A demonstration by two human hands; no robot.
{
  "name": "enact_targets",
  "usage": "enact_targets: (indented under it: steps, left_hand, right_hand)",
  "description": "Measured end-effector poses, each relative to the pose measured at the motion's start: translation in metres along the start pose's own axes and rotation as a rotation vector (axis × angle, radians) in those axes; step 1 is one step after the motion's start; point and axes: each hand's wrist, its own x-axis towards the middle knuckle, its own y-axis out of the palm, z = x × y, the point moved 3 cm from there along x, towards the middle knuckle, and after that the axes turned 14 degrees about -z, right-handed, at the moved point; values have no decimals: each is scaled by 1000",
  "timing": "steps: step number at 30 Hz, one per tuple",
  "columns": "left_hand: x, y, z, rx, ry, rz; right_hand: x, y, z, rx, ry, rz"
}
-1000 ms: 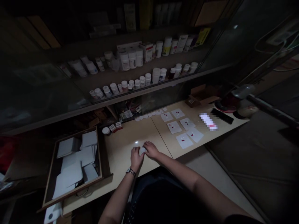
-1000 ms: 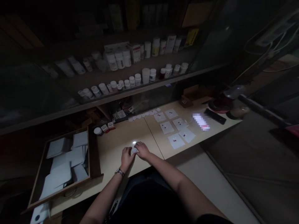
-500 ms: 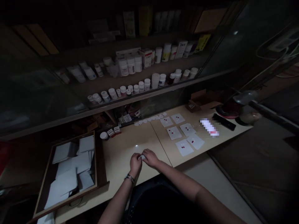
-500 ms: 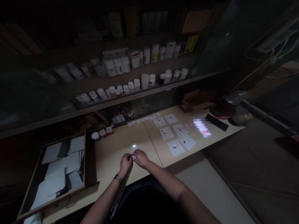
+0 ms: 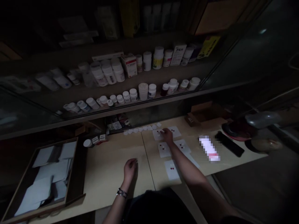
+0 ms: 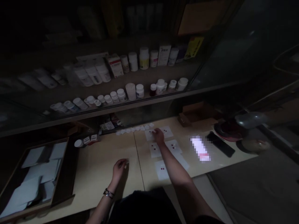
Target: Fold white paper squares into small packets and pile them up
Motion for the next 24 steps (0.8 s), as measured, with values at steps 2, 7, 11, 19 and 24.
enact_targets:
  steps: [2, 7, 11, 19, 24]
  left_hand:
    - [-6, 5, 1, 24, -18, -28]
    - [-26, 3, 8, 69, -30, -129]
    - [-39, -5, 15, 116, -27, -180]
    - [-56, -14, 13, 170, 37, -202]
    - [-61, -22, 7, 221, 108, -196]
  right_hand:
    - [49, -8, -10, -107, 35, -24]
    - [97, 5, -22, -264, 42, 107]
    - [91, 14, -19, -395, -81, 150]
    - [65, 11, 0, -636, -373, 82]
    - [57, 7, 6, -664, -365, 69]
